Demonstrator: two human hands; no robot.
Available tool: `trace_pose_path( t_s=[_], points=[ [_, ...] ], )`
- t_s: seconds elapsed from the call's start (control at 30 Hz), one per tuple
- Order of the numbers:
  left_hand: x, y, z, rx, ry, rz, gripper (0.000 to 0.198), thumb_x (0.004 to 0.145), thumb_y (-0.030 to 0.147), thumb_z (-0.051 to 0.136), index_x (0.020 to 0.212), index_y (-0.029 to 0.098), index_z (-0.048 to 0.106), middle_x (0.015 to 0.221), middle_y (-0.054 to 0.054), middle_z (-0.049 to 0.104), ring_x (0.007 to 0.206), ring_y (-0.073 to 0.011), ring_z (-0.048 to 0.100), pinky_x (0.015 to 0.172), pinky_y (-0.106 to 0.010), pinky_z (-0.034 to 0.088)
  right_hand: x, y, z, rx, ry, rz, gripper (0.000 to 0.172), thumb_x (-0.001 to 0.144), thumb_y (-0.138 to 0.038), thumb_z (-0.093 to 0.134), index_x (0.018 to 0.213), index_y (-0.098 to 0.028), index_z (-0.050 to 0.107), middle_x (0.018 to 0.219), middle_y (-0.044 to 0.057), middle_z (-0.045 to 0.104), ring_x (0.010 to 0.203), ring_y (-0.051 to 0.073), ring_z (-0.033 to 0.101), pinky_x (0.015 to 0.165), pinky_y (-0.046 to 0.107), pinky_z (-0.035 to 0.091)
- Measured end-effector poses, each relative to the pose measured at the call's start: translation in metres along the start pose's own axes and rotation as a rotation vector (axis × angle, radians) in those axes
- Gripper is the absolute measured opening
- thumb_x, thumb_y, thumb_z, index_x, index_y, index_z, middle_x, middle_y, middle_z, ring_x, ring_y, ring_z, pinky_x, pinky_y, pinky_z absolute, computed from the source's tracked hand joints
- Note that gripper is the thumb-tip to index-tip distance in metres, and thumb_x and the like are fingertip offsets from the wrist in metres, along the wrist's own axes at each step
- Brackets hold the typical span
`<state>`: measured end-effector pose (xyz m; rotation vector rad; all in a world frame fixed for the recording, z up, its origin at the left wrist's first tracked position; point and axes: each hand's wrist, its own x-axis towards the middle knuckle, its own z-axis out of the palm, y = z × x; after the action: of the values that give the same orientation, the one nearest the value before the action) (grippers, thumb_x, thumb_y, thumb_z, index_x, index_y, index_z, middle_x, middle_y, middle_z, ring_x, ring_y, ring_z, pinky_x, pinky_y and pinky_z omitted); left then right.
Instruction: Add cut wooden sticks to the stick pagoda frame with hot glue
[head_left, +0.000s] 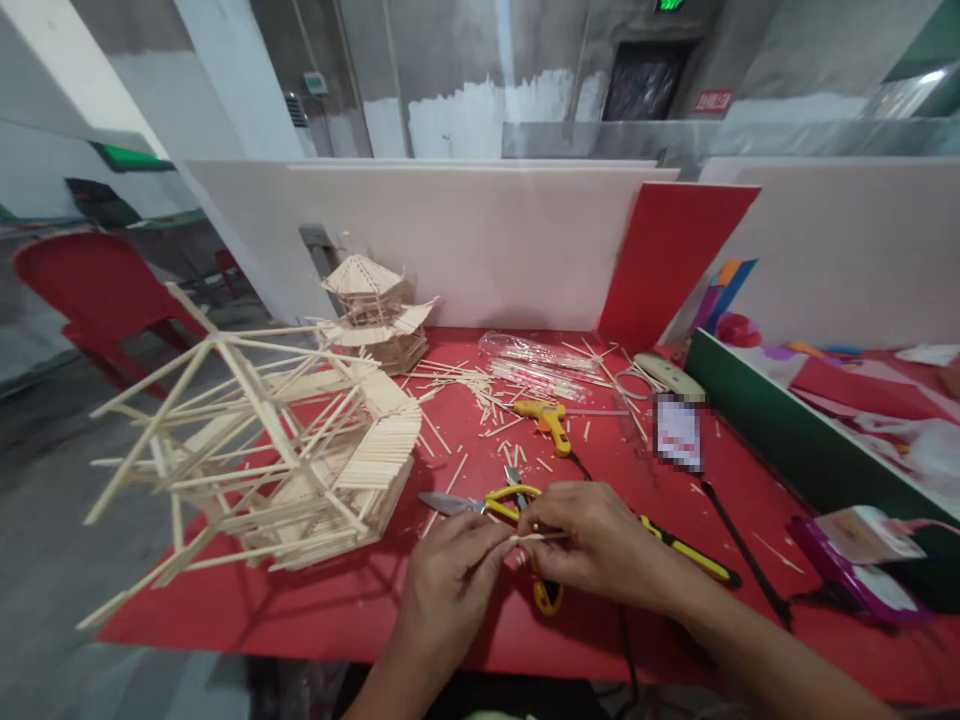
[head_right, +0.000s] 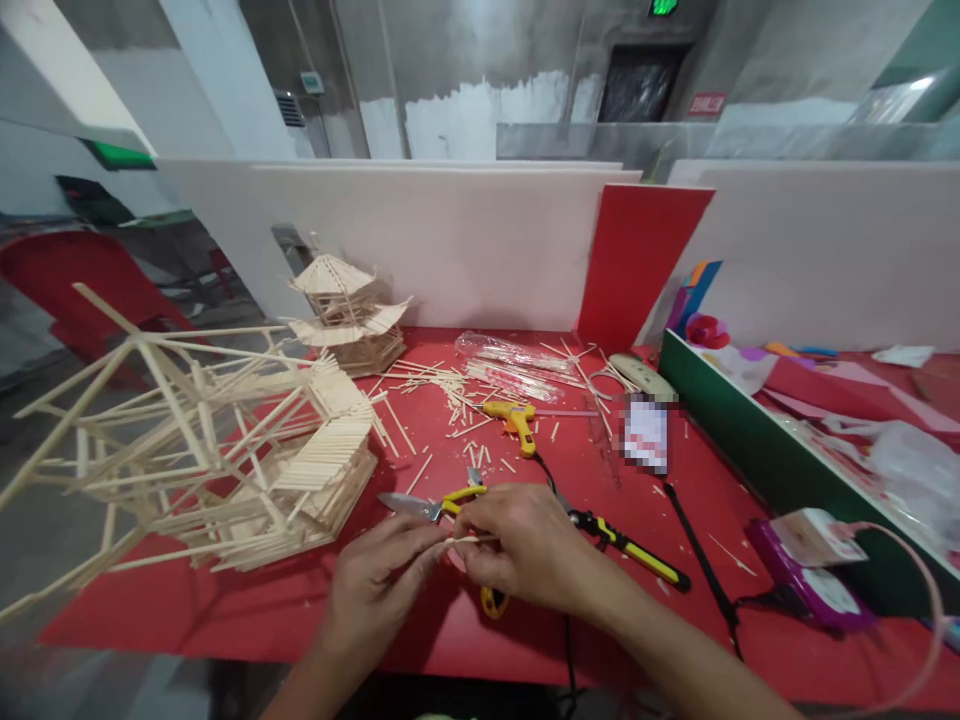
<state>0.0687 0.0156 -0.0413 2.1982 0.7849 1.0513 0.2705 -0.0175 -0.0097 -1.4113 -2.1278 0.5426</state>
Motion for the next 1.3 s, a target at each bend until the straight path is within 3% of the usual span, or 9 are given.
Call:
trace_pose_path(
  t_s=[0.23, 0.37, 0.5, 0.6, 0.67, 0.77, 0.97, 1.17, 1.3],
  points=[
    [0.0, 0.001, 0.005, -0.123, -0.045, -0.148, 0.017, 0.088, 0.016, 0.06, 0.079, 0.02, 0.073, 0.072, -0.003, 0.069, 0.068, -0.0146, 0.065, 0.063, -0.022, 0.047, 0.002, 0.003, 0.004, 0.038, -0.009, -0.033, 0.009, 0.078, -0.018, 0.064, 0.082, -0.023, 0.07, 0.066, -0.005, 0.064, 0.061, 0.009, 0.054, 0.06, 0.021, 0.032],
    [-0.013, -0.004, 0.003, -0.202, 0.06, -0.252, 0.016, 0.088, 0.022, 0.062, 0.076, 0.02, 0.073, 0.071, -0.002, 0.068, 0.067, -0.0152, 0.063, 0.063, -0.023, 0.047, 0.002, 0.005, -0.003, 0.15, -0.008, -0.024, 0.018, 0.094, -0.03, 0.052, 0.098, -0.024, 0.069, 0.088, 0.0, 0.07, 0.08, 0.013, 0.062, 0.071, 0.023, 0.042],
    [-0.031, -0.017, -0.002, -0.433, 0.307, -0.65, 0.016, 0.078, 0.034, 0.074, 0.074, 0.019, 0.073, 0.062, 0.0, 0.063, 0.057, -0.0134, 0.057, 0.055, -0.023, 0.046, -0.001, 0.018, 0.005, 0.046, 0.205, 0.241, 0.044, 0.103, -0.032, 0.019, 0.131, -0.021, 0.051, 0.113, 0.009, 0.066, 0.093, 0.016, 0.064, 0.078, 0.028, 0.05],
    [-0.037, -0.023, -0.002, -0.731, 0.414, -0.885, 0.027, 0.071, 0.042, 0.079, 0.076, 0.017, 0.071, 0.048, 0.005, 0.053, 0.042, -0.0077, 0.043, 0.042, -0.018, 0.034, 0.0, 0.018, 0.029, -0.116, 0.113, 0.258, 0.038, 0.096, -0.033, 0.042, 0.129, -0.021, 0.054, 0.112, 0.01, 0.067, 0.096, 0.021, 0.064, 0.083, 0.033, 0.05],
    [-0.037, -0.023, -0.002, -0.831, 0.432, -0.902, 0.03, 0.068, 0.043, 0.081, 0.074, 0.016, 0.07, 0.045, 0.006, 0.05, 0.04, -0.0058, 0.039, 0.04, -0.017, 0.029, 0.005, 0.011, 0.047, -0.179, -0.004, 0.189, 0.04, 0.085, -0.029, 0.057, 0.125, -0.024, 0.058, 0.113, 0.009, 0.067, 0.103, 0.025, 0.061, 0.089, 0.037, 0.047],
    [-0.038, -0.02, -0.003, -0.868, 0.452, -0.9, 0.031, 0.066, 0.042, 0.083, 0.075, 0.015, 0.07, 0.045, 0.006, 0.051, 0.04, -0.0051, 0.041, 0.041, -0.016, 0.03, 0.015, 0.001, 0.065, -0.295, -0.112, 0.156, 0.037, 0.085, -0.021, 0.053, 0.121, -0.023, 0.061, 0.109, 0.012, 0.067, 0.102, 0.027, 0.059, 0.089, 0.04, 0.045],
    [-0.047, -0.023, -0.007, -0.917, 0.505, -0.934, 0.034, 0.063, 0.041, 0.086, 0.08, 0.016, 0.07, 0.046, 0.007, 0.052, 0.04, -0.0046, 0.041, 0.041, -0.015, 0.031, 0.024, 0.004, 0.076, -0.46, -0.16, 0.207, 0.04, 0.087, -0.022, 0.052, 0.126, -0.017, 0.058, 0.099, 0.015, 0.064, 0.095, 0.029, 0.057, 0.079, 0.038, 0.047],
    [-0.038, -0.018, -0.004, -0.884, 0.425, -0.891, 0.031, 0.065, 0.042, 0.084, 0.075, 0.016, 0.071, 0.048, 0.006, 0.053, 0.042, -0.0048, 0.041, 0.041, -0.016, 0.031, 0.018, -0.008, 0.06, -0.433, -0.121, 0.196, 0.041, 0.087, -0.019, 0.053, 0.127, -0.023, 0.056, 0.109, 0.01, 0.065, 0.102, 0.026, 0.058, 0.085, 0.034, 0.046],
    [-0.026, -0.015, 0.001, -0.896, 0.413, -0.903, 0.036, 0.06, 0.045, 0.086, 0.076, 0.016, 0.072, 0.049, 0.005, 0.056, 0.042, -0.0054, 0.043, 0.043, -0.017, 0.036, -0.022, 0.009, 0.032, -0.417, -0.04, 0.307, 0.047, 0.089, -0.026, 0.053, 0.136, -0.028, 0.05, 0.124, 0.007, 0.061, 0.111, 0.022, 0.057, 0.095, 0.033, 0.044]
  ],
)
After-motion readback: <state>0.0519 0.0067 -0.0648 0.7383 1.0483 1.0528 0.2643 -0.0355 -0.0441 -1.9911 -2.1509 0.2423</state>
